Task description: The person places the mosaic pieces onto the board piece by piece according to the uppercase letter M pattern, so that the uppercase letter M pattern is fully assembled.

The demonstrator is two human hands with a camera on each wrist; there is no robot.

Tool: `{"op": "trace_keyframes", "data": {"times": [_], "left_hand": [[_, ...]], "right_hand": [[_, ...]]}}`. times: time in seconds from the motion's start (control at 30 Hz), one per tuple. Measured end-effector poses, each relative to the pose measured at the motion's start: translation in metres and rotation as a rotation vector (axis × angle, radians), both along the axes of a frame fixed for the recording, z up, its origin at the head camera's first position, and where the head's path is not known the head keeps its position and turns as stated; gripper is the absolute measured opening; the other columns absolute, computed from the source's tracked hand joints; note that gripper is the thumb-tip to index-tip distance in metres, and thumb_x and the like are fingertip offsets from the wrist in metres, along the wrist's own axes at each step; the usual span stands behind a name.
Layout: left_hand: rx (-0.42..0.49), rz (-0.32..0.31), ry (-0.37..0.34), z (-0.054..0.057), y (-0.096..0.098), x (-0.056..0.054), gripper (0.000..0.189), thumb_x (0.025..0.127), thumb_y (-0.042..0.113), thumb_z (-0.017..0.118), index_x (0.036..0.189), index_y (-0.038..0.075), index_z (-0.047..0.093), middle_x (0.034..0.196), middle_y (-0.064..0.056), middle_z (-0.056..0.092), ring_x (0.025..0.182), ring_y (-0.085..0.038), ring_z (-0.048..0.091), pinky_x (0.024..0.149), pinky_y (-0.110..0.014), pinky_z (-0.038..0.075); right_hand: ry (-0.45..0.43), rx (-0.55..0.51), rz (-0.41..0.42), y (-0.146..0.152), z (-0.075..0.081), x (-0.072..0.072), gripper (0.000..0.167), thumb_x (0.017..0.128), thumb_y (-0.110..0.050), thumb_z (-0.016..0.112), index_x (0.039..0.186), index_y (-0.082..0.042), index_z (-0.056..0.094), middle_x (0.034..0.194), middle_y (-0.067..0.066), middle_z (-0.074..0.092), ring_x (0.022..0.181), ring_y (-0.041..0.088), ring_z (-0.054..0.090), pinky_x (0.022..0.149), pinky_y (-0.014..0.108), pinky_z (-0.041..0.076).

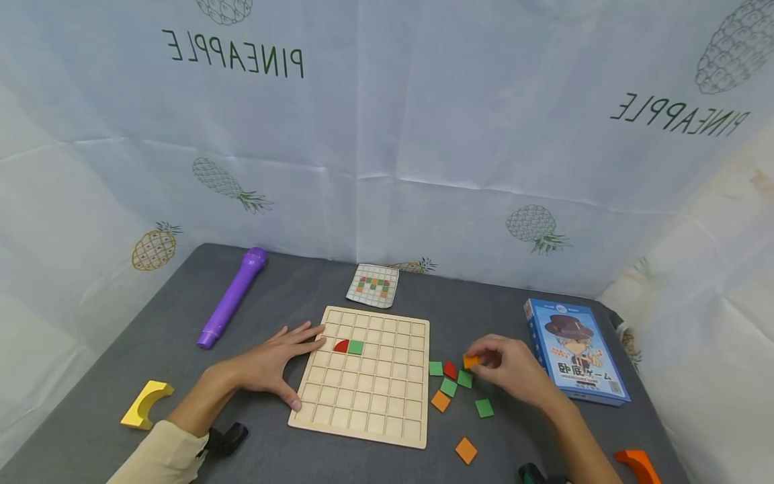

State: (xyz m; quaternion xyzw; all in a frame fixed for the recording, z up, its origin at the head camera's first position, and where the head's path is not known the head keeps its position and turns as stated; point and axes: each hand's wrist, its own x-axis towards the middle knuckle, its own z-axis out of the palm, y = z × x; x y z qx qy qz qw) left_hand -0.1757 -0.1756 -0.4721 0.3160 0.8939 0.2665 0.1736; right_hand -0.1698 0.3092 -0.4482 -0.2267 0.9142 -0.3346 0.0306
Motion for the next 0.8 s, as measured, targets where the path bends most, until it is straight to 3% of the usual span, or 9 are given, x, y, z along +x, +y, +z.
{"op": "trace_keyframes", "data": {"times": [0.33, 0.8], "left_hand": [[0.004, 0.001, -0.009, 0.000, -0.001, 0.000, 0.118, 0.064, 0.052, 0.093, 0.159, 0.009, 0.036, 0.171, -0.012, 0.024, 0.159, -0.045, 0.013, 0.123, -0.074, 0.008], [0.008, 0.002, 0.002, 0.000, 0.000, -0.001, 0.119, 0.064, 0.053, 0.093, 0.159, 0.010, 0.037, 0.171, -0.012, 0.024, 0.160, -0.044, 0.014, 0.124, -0.074, 0.008]], "right_hand": [[-0.012, -0.125, 0.070, -0.023, -0.010, -0.016, 0.015, 0.093, -0.016, 0.075, 0.107, -0.017, 0.080, 0.112, 0.006, 0.074, 0.090, -0.003, 0.067, 0.074, 0.020, 0.060], [-0.064, -0.144, 0.142, -0.071, -0.016, -0.038, 0.023, 0.090, -0.017, 0.078, 0.112, -0.013, 0.080, 0.119, 0.010, 0.073, 0.099, 0.005, 0.070, 0.077, 0.020, 0.061]]}}
